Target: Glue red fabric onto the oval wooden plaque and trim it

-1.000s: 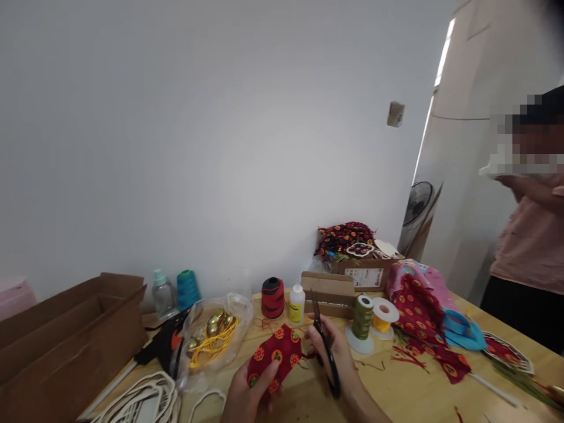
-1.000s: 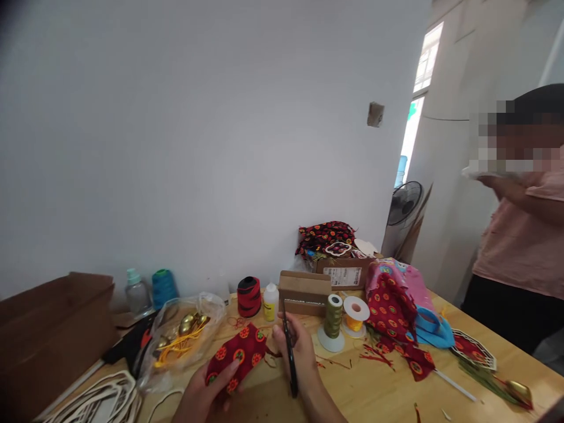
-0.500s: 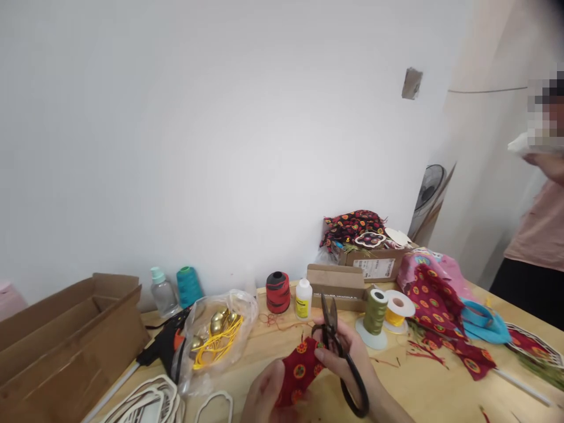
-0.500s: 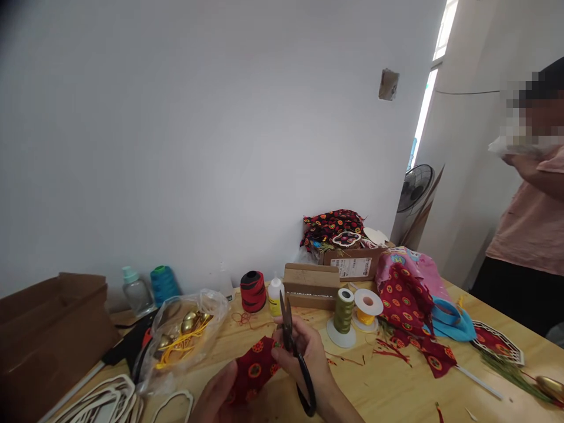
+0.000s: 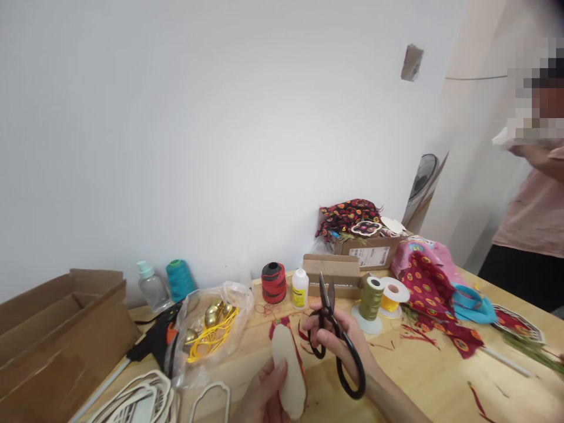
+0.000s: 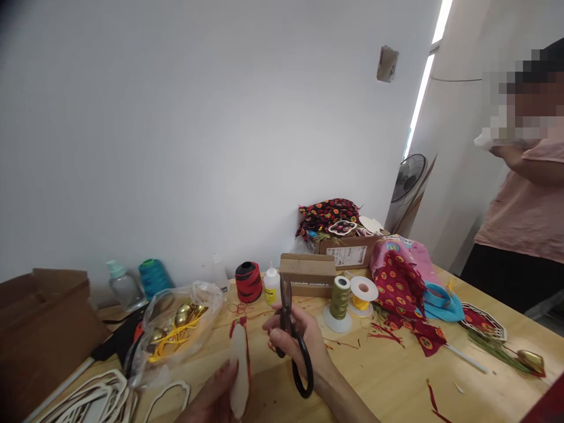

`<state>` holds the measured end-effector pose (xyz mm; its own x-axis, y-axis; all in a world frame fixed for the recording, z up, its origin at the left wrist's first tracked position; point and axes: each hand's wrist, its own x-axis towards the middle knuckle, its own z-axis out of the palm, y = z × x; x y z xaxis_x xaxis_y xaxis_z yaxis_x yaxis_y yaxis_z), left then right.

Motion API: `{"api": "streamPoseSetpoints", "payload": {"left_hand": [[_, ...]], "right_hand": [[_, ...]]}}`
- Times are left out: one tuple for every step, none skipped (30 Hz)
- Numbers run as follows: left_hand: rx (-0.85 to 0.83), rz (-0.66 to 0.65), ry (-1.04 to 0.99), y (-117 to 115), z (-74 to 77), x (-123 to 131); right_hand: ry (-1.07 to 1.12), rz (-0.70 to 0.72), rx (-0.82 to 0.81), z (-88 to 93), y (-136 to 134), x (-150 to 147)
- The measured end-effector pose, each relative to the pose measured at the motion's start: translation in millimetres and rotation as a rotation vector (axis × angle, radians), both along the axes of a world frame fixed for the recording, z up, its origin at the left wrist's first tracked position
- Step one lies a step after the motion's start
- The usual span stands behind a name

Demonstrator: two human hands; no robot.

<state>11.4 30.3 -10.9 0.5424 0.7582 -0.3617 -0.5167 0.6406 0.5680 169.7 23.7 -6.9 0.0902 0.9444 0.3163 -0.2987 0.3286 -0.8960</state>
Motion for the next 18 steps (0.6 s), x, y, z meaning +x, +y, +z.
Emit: {"api": "streamPoseSetpoints", "payload": {"left_hand": [[0.019,0.070,0.010,1,3.2,0],[0.046,0.139,0.026,2,6.2,-1],[0.082,0.204,0.042,4,8.7,-1],[0.123,0.264,0.049,5,10.7,-2],[0.164,0.316,0.042,7,12.1,-3],[0.202,0.357,0.027,9,13.0,-3],[0.232,0.388,0.011,10,13.6,-4],[0.253,0.411,0.001,11,13.8,-5],[0.265,0.428,-0.002,11,13.6,-6],[0.271,0.442,-0.001,12,13.1,-7],[0.273,0.454,0.002,12,12.4,-8],[0.273,0.465,0.003,13,11.5,-9],[0.269,0.476,0.002,14,10.5,-9],[0.261,0.490,-0.001,14,9.6,-10],[0.251,0.507,-0.006,15,8.8,-10],[0.239,0.524,-0.012,16,8.4,-11],[0.227,0.541,-0.019,17,8.3,-11],[0.214,0.554,-0.025,17,8.5,-11]], "right_hand": [[-0.026,-0.023,-0.009,-0.1,1,0],[-0.065,-0.033,-0.021,-0.6,1,-1],[-0.120,-0.033,-0.035,-1.6,2,-1],[-0.186,-0.028,-0.044,-3.0,2,-1],[-0.261,-0.013,-0.048,-4.6,2,-1],[-0.337,0.012,-0.048,-6.4,2,0],[-0.410,0.045,-0.046,-8.0,1,1],[-0.478,0.083,-0.044,-9.4,0,2],[-0.542,0.120,-0.044,-10.3,-1,4],[-0.596,0.150,-0.048,-10.6,-2,5],[-0.640,0.160,-0.057,-10.3,-3,7],[-0.677,0.147,-0.067,-9.4,-4,9],[-0.709,0.119,-0.076,-8.1,-5,10],[-0.738,0.088,-0.081,-6.6,-6,11],[-0.761,0.064,-0.080,-4.9,-7,12],[-0.779,0.051,-0.072,-3.5,-7,11],[-0.791,0.048,-0.056,-2.4,-7,11],[-0.793,0.050,-0.035,-2.0,-8,10]]}}
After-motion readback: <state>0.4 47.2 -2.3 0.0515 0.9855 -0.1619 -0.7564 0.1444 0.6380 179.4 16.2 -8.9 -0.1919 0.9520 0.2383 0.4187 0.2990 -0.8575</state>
